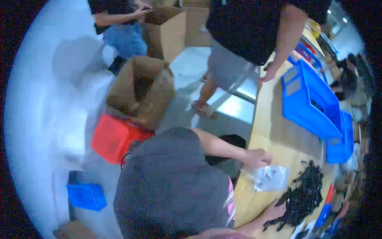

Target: Manual packaging of black components into plastic bags in a factory setting.

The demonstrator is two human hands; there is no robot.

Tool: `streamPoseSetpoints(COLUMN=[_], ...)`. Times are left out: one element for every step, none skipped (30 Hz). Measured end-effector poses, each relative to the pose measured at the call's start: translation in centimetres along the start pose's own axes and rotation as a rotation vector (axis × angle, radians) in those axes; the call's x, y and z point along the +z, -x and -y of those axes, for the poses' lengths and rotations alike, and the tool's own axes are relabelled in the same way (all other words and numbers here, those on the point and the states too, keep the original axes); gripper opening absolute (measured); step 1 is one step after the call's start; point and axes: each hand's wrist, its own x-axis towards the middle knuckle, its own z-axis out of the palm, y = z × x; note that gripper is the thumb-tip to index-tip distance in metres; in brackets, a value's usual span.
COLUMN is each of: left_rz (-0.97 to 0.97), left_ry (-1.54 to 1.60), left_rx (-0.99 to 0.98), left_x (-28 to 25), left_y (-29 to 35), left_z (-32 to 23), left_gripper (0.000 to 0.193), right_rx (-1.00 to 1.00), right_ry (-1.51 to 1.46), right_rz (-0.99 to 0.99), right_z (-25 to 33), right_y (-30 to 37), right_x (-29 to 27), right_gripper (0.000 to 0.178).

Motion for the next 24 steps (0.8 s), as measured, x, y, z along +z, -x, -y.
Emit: streamPoseSetpoints(left_rz=[0.015, 0.042, 0.030, 0.031, 0.048, 0.055, 0.037, 0.014, 0.018, 0.025, 0.032, 0.036, 0.032, 0.024, 0.021, 0.022, 0.019, 0.007, 0.042, 0.042, 0.040, 0.051, 0.054, 0.037], left_ry=[-0.014, -0.020, -0.025, -0.033, -0.051, -0.062, -0.081, -0.091, -0.093, -0.087, -0.080, -0.082, -0.089, -0.097, -0.103, -0.081, -0.053, -0.053, -0.064, -0.089, -0.089, -0.102, -0.117, -0.101], left_rx=[0.011, 0.028, 0.020, 0.028, 0.047, 0.052, 0.064, 0.067, 0.065, 0.056, 0.050, 0.051, 0.050, 0.050, 0.050, 0.048, 0.048, 0.050, 0.020, -0.027, -0.020, 0.020, 0.053, 0.053], left_x=[0.2, 0.4, 0.5, 0.7, 0.7, 0.7, 0.7, 0.6, 0.5, 0.5, 0.4, 0.3, 0.3, 0.2, 0.0, -0.2, 0.0, 0.3, 0.5, 0.0, 0.3, 0.6, 0.6, 0.4], left_y=[0.1, 0.1, 0.2, 0.4, 0.2, 0.2, 0.2, 0.3, 0.3, 0.3, 0.3, 0.3, 0.5, 0.5, 0.6, 0.7, 0.6, 0.5, 0.4, 0.7, 0.4, 0.1, 0.1, 0.3], left_z=[0.4, 0.6, 1.0, 1.6, 1.4, 1.2, 0.8, 0.7, 0.5, 0.4, 0.2, 0.2, 0.1, 0.1, -0.1, -0.3, -0.5, -0.5, -0.5, -0.5, -0.6, -0.8, -0.8, -0.9], left_gripper=[0.016, 0.016, 0.016, 0.016, 0.016, 0.016, 0.016, 0.016, 0.016, 0.016, 0.015, 0.015, 0.015, 0.015, 0.015, 0.016, 0.016, 0.016, 0.016, 0.016, 0.016, 0.016, 0.015, 0.019], right_rx=[0.016, 0.016, 0.003, -0.015, -0.015, -0.015, -0.005, 0.003, 0.012, 0.015, -0.013, -0.043, -0.040, -0.042, -0.047, -0.051, -0.053, -0.058, -0.071, -0.112, -0.105, -0.065, -0.074, -0.074], right_ry=[-0.003, -0.019, -0.026, -0.025, -0.032, -0.036, -0.044, -0.046, -0.048, -0.051, -0.050, -0.051, -0.054, -0.057, -0.061, -0.067, -0.082, -0.098, -0.098, -0.116, -0.113, -0.094, -0.097, -0.104], right_rz=[0.016, 0.027, 0.031, 0.020, 0.000, -0.033, -0.039, 0.004, 0.047, 0.050, 0.064, 0.078, 0.077, 0.038, -0.002, -0.004, 0.010, 0.024, 0.020, 0.010, -0.007, 0.041, 0.039, 0.042], right_z=[0.3, 0.1, -0.2, -0.6, -0.6, -0.5, -0.4, 0.0, 0.1, 0.0, -0.1, -0.1, -0.1, -0.1, 0.1, 0.3, 0.1, 0.0, -0.5, -0.8, -1.5, -2.3, -1.6, -0.4], right_y=[0.0, -0.1, -0.1, -0.1, 0.0, 0.2, 0.3, 0.2, 0.2, 0.1, -0.1, -0.1, 0.0, 0.0, -0.1, -0.1, -0.2, -0.3, -0.1, -0.6, 0.0, 0.3, 0.4, 0.2], right_x=[-0.4, 0.2, 0.7, 1.1, 1.1, 1.1, 1.0, 0.7, 0.5, 0.3, 0.1, 0.0, 0.2, 0.3, 0.5, 0.5, -0.1, -0.5, -0.3, 0.8, 0.9, 0.9, 0.1, -1.1], right_gripper=[0.055, 0.057, 0.057, 0.057, 0.058, 0.059, 0.059, 0.059, 0.059, 0.059, 0.057, 0.056, 0.056, 0.055, 0.054, 0.054, 0.053, 0.052, 0.052, 0.053, 0.054, 0.055, 0.055, 0.055])
